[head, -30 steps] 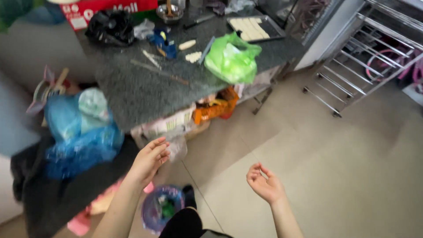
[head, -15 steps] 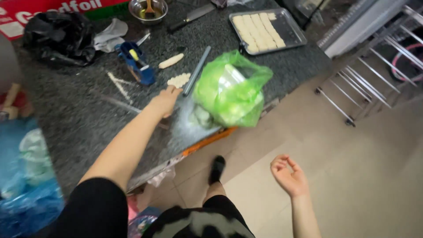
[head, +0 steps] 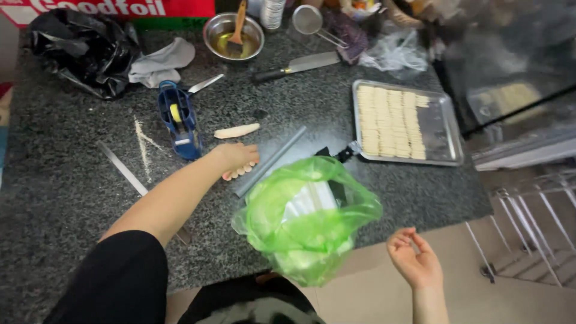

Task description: Wrapping a loaf of bread in plastic and arranging small dough pieces in a metal tray.

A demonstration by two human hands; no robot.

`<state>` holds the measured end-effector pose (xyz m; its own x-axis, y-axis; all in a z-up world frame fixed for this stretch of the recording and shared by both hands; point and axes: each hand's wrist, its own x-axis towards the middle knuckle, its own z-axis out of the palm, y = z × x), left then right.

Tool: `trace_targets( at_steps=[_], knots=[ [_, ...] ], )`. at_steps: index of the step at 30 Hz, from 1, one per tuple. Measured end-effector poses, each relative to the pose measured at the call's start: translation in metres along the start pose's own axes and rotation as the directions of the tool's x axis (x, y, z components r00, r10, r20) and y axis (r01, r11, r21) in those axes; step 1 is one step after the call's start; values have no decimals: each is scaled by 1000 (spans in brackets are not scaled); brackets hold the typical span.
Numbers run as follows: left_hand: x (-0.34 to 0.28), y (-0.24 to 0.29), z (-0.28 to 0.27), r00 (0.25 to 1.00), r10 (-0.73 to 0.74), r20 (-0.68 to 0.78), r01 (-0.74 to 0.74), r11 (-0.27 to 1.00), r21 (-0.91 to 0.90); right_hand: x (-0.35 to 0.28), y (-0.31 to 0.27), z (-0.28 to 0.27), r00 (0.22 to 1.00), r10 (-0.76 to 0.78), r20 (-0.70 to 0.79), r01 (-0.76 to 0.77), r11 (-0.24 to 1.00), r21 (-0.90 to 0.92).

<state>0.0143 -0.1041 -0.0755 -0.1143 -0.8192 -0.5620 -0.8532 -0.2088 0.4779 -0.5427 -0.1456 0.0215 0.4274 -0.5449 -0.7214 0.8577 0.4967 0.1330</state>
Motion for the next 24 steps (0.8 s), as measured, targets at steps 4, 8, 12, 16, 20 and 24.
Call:
trace_targets(
  at_steps=[4,8,12,16,20,24],
  knots=[
    [23,-46,29,997,57,42,-39,936,-349,34,13,10,1000,6,-16,-6,999,-36],
    [6,-62,49,819,540,-194,-459,820,343,52,48,16,991,126,-36,-126,992,13],
    [-50,-25,14,976,216,-11,-209,953,218,63,47,8,984,125,-124,-124,992,19],
    [-49,-13,-38,943,103,-317,-167,969,-183,60,49,31,999,-4,-41,2,999,-52],
    [-12,-19,-48,776,-111,-621,114,993,-35,31,79,72,998,-46,51,54,981,-187],
    [-5,-27,-30,809,-42,-586,220,947,236,-1,121,96,992,-25,126,43,989,-138]
  ],
)
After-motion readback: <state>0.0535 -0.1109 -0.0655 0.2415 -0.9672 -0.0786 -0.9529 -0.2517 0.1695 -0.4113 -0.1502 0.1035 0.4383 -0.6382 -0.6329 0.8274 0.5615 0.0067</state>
